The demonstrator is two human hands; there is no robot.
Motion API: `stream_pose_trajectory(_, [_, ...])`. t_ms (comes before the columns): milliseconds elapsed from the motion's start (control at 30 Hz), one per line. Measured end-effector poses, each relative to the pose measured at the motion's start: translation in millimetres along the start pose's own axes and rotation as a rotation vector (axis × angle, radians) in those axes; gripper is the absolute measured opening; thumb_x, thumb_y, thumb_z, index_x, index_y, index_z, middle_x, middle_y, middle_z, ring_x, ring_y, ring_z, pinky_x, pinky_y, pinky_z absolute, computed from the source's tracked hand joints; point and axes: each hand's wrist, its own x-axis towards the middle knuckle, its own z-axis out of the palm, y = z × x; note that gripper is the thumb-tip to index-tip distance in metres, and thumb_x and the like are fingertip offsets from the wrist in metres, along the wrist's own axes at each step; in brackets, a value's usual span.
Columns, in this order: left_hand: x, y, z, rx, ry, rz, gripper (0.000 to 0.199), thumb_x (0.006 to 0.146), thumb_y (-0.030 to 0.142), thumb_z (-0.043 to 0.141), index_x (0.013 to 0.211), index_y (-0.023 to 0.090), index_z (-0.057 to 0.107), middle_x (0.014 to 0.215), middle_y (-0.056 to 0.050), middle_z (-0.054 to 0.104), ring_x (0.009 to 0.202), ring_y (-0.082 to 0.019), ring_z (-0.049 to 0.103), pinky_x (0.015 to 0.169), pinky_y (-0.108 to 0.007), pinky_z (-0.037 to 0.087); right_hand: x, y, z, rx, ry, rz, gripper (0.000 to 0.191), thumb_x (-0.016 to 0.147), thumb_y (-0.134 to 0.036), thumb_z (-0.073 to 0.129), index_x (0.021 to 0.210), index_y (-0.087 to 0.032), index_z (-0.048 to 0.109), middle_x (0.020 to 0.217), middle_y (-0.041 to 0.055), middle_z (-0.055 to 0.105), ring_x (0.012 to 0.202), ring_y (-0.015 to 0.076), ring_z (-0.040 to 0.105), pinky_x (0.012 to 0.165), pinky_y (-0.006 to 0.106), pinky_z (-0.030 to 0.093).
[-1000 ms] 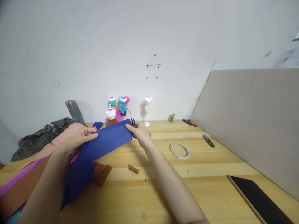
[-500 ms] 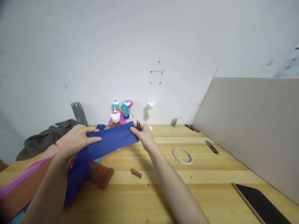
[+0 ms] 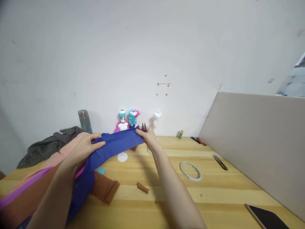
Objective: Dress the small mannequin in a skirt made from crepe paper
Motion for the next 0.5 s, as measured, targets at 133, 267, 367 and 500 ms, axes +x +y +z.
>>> stream_pose_trajectory(133, [3.5, -2.3, 2.3, -0.041, -0.016, 0.002, 0.024, 0.07, 0.038, 0.063, 0.076, 0.015, 0.065, 0.074, 0.0, 0.065, 0.07, -0.019, 0.06, 0.064, -0.026, 0.045, 0.4, 7.3, -3.0, 0.028, 0.0, 0.008, 0.038, 0.053, -0.041, 0.084, 0.057, -0.016, 0.056, 0.044, -0.006, 0.045, 0.038, 0.0054, 0.035, 0.037, 0.021, 0.024])
stream_pose_trajectory(267, [6.9, -0.3, 3.7, -0.078, -0.098, -0.036, 0.026, 0.071, 0.04, 0.063, 0.078, 0.015, 0.067, 0.079, -0.002, 0.067, 0.072, -0.019, 0.06, 0.062, -0.025, 0.045, -2.5, 17.4, -12.6, 0.065, 0.012, 0.042, 0.038, 0.052, -0.042, 0.085, 0.059, -0.017, 0.058, 0.046, -0.0049, 0.048, 0.039, 0.0066, 0.038, 0.038, 0.021, 0.027])
stream_pose_trajectory(367, [8.8, -0.3, 6.3, -0.053, -0.126, -0.091, 0.031, 0.073, 0.043, 0.063, 0.083, 0.014, 0.068, 0.08, -0.003, 0.069, 0.07, -0.019, 0.06, 0.059, -0.025, 0.044, -3.8, 21.1, -19.5, 0.085, 0.027, 0.065, 0.039, 0.05, -0.041, 0.087, 0.059, -0.016, 0.059, 0.046, -0.0045, 0.049, 0.04, 0.0068, 0.04, 0.04, 0.021, 0.03])
stream_pose_trajectory(500, [10.5, -3.8, 9.7, -0.009, -0.173, -0.096, 0.034, 0.075, 0.046, 0.062, 0.085, 0.014, 0.071, 0.084, -0.004, 0.072, 0.075, -0.021, 0.063, 0.062, -0.025, 0.046, -4.4, 18.6, -23.5, 0.121, 0.034, 0.07, 0.04, 0.049, -0.041, 0.088, 0.059, -0.015, 0.06, 0.049, -0.0028, 0.054, 0.045, 0.0082, 0.046, 0.045, 0.021, 0.036])
